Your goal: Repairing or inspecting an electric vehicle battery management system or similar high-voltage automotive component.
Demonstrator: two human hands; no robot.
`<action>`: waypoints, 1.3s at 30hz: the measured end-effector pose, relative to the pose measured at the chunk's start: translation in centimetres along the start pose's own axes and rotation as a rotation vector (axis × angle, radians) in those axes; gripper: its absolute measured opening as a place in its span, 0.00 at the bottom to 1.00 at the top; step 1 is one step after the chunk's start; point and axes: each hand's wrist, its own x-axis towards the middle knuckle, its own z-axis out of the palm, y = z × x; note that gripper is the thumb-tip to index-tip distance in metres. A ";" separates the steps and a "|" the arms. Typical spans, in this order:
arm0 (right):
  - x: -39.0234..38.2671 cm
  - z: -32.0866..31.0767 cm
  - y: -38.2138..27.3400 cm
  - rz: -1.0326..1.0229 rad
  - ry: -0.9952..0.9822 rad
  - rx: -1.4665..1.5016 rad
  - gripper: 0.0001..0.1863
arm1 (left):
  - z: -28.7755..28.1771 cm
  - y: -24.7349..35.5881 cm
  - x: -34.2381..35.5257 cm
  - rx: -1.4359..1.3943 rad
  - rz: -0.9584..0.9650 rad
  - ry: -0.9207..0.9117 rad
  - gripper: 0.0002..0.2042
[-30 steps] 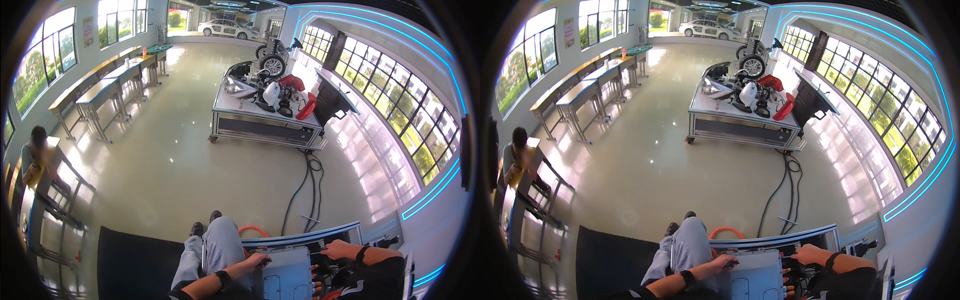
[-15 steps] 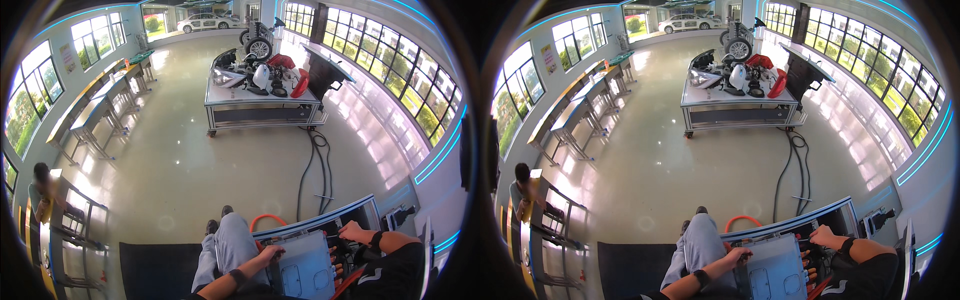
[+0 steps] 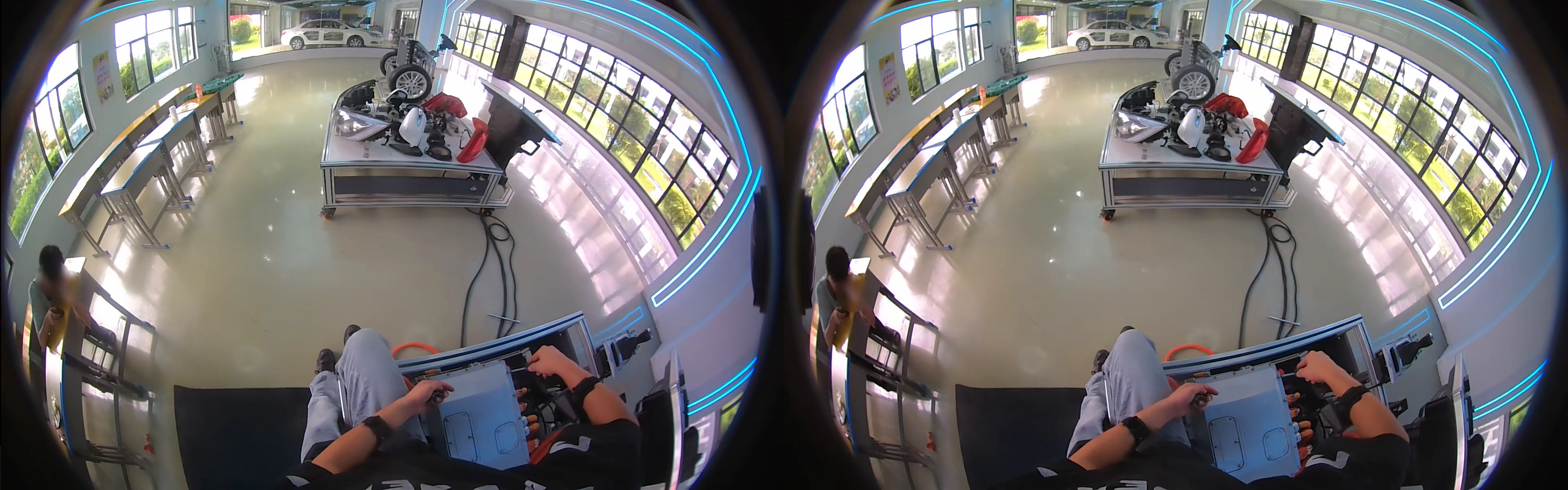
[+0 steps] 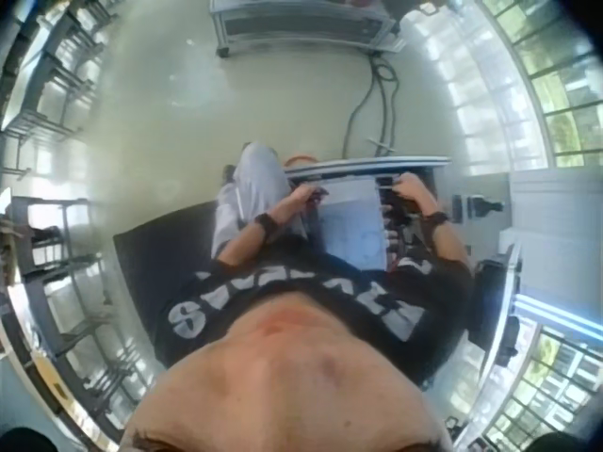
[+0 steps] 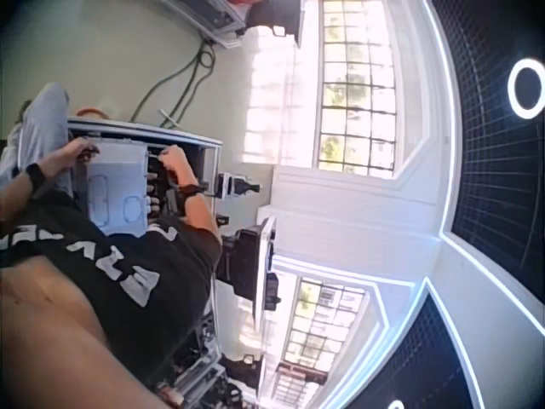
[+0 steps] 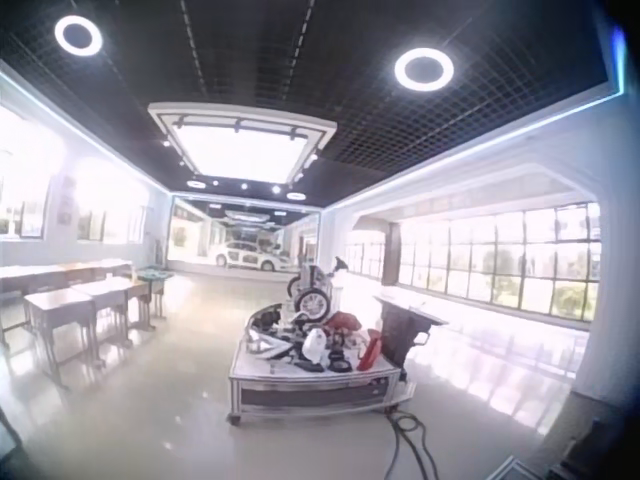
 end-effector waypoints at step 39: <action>-9.9 19.8 -15.4 0.049 0.017 1.003 0.18 | 0.4 0.3 -0.4 -0.023 0.193 0.237 0.08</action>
